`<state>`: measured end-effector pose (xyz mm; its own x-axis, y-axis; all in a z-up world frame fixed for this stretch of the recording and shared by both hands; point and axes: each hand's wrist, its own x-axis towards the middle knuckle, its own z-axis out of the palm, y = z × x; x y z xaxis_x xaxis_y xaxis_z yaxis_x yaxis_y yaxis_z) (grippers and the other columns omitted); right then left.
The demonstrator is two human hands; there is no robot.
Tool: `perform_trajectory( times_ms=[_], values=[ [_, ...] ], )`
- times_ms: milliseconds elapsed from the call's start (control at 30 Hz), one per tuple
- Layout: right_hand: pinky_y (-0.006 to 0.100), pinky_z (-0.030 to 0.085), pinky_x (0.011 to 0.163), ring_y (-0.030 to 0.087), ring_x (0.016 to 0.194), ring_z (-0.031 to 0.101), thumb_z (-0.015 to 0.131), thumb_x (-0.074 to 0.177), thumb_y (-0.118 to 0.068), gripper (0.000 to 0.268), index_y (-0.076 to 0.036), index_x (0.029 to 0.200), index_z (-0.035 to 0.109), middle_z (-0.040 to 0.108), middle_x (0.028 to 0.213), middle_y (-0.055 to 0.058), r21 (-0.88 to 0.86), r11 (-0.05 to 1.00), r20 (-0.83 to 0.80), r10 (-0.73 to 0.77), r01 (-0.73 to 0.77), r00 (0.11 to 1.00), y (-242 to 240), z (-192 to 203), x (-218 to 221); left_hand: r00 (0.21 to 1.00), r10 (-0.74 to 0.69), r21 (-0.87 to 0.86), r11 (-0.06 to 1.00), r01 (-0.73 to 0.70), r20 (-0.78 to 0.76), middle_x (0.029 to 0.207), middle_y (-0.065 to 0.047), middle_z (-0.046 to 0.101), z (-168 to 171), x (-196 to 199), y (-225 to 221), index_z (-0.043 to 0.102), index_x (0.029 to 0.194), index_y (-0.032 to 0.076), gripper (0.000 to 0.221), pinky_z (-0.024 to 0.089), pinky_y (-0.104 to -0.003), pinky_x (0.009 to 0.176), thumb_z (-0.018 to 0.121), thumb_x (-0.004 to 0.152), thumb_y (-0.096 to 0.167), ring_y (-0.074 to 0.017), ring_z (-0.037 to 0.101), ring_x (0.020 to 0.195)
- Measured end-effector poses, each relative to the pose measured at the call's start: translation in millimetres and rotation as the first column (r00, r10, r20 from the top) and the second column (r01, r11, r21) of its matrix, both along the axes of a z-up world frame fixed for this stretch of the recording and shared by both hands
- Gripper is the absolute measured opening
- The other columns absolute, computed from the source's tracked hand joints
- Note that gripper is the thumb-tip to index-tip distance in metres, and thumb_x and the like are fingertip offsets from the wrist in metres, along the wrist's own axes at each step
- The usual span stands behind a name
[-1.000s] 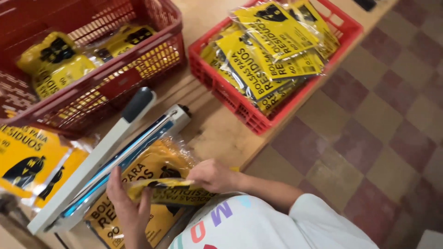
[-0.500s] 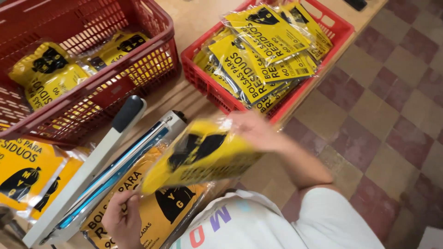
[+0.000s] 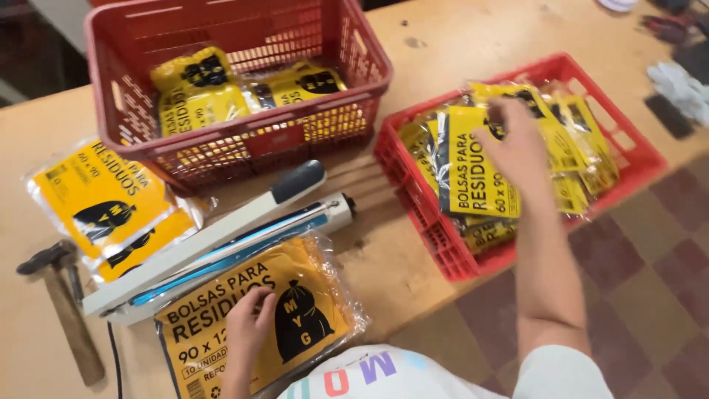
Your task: The person repeatedly places yellow plastic bags into a heat-sealing machine, presses the handle to seal them, and then moves the sealed bags into a red basket. The process is performed one at a time in a repetitive loop.
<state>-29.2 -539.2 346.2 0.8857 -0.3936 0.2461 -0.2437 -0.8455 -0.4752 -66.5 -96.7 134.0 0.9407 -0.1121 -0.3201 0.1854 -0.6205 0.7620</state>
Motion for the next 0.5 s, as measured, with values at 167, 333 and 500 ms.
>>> perform_trajectory(
  times_ms=[167,333,500],
  values=[
    [0.036,0.050,0.100,0.023,0.113,0.064,0.065,0.091,-0.017,0.039,-0.005,0.127,0.059,0.066,0.124,0.012,0.275,0.905,-0.064,0.355,-0.326,0.933,50.2,-31.7,78.2,0.999,0.019,0.166,0.986,-0.011,-0.045,0.110,-0.004,0.076,-69.6,15.0,-11.7,0.072,0.114,0.014,0.024,0.059,-0.028,0.089,0.063,0.095,0.026,-0.0174,0.073,0.097],
    [0.032,0.054,0.089,0.020,0.105,0.065,0.064,0.092,-0.019,0.033,-0.006,0.122,0.061,0.066,0.118,0.009,0.360,0.774,0.082,0.529,-0.520,0.844,85.7,-56.9,174.2,0.987,-0.047,0.295,0.955,-0.001,0.156,0.089,-0.003,0.070,-126.7,12.1,-11.4,0.068,0.094,0.017,0.027,0.054,-0.034,0.063,0.062,0.090,0.043,-0.0207,0.068,0.079],
    [0.032,0.053,0.088,0.019,0.101,0.065,0.062,0.091,-0.017,0.030,-0.006,0.119,0.061,0.069,0.112,0.009,0.413,0.712,0.009,0.620,-0.568,0.784,140.5,-63.3,273.7,0.984,-0.074,0.265,0.964,0.029,0.161,0.081,0.000,0.069,-140.0,9.8,-8.0,0.067,0.087,0.020,0.025,0.054,-0.028,0.059,0.067,0.086,0.045,-0.0159,0.066,0.071]
  ],
)
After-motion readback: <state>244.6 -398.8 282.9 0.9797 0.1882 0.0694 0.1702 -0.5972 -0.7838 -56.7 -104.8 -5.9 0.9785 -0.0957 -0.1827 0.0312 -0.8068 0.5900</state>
